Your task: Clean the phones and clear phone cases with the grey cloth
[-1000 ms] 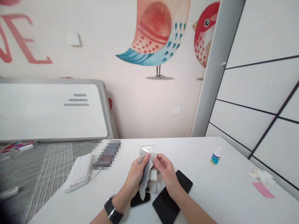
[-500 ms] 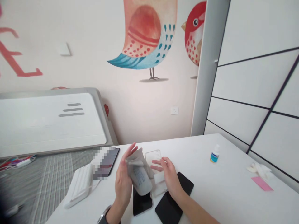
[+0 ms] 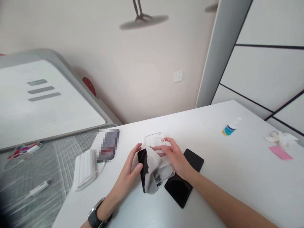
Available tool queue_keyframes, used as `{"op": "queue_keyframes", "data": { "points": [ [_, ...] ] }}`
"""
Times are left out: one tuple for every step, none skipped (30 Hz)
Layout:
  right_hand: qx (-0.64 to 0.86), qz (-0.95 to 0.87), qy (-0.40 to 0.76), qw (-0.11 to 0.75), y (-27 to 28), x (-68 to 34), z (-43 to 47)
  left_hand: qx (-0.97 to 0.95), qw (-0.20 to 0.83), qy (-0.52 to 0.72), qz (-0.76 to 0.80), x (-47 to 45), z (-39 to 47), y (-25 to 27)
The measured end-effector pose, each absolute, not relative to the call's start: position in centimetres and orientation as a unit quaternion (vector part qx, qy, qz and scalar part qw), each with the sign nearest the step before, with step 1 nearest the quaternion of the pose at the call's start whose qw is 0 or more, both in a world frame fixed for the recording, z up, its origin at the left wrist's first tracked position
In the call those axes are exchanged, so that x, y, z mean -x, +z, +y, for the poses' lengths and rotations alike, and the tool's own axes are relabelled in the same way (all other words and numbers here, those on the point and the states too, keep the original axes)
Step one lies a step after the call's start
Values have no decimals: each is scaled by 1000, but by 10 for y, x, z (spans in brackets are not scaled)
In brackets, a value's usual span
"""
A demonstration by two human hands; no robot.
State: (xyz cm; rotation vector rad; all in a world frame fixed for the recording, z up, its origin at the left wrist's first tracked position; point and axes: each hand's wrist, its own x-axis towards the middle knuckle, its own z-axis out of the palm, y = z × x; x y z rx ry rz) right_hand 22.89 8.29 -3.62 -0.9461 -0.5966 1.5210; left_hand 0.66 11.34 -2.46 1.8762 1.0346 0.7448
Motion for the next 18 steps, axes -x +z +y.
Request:
{"op": "queue_keyframes", "data": {
  "points": [
    [400,-260,656,585,-35,-229,83,-758,429,285,399,-7,112,-25],
    [394,-264,659,584,-35,-229,82,-768,428,278,387,-8,111,-26],
    [389,-266,661,584,-35,-229,82,-774,427,272,381,-10,109,-25],
    [389,-266,661,584,-36,-230,82,-773,432,267,380,-12,108,-24],
    [392,-264,661,583,-36,-230,81,-765,445,265,384,-14,108,-23],
    [398,-262,660,581,-36,-231,81,-751,463,263,390,-16,108,-22],
    [407,-263,658,577,-37,-232,81,-737,482,262,395,-16,109,-20],
    [416,-268,655,571,-37,-233,80,-725,496,261,400,-16,111,-18],
    [425,-277,651,564,-37,-233,79,-719,502,259,404,-16,113,-15],
    [433,-289,646,558,-38,-233,78,-719,499,257,410,-15,114,-11],
    [438,-301,641,554,-38,-233,77,-723,490,254,415,-14,116,-7],
    [439,-313,638,550,-38,-233,76,-731,478,255,415,-12,117,-3],
    [436,-323,637,548,-37,-232,76,-738,468,259,411,-11,118,1],
    [432,-330,637,546,-37,-232,75,-745,462,263,403,-9,119,5],
    [428,-336,636,546,-37,-231,75,-751,460,266,392,-7,119,9],
    [426,-342,635,547,-37,-231,75,-757,462,264,379,-5,118,12],
    [424,-348,631,548,-37,-231,76,-765,464,259,365,-4,117,14],
    [423,-353,627,550,-37,-231,76,-773,464,254,351,-2,115,16]
  ]
}}
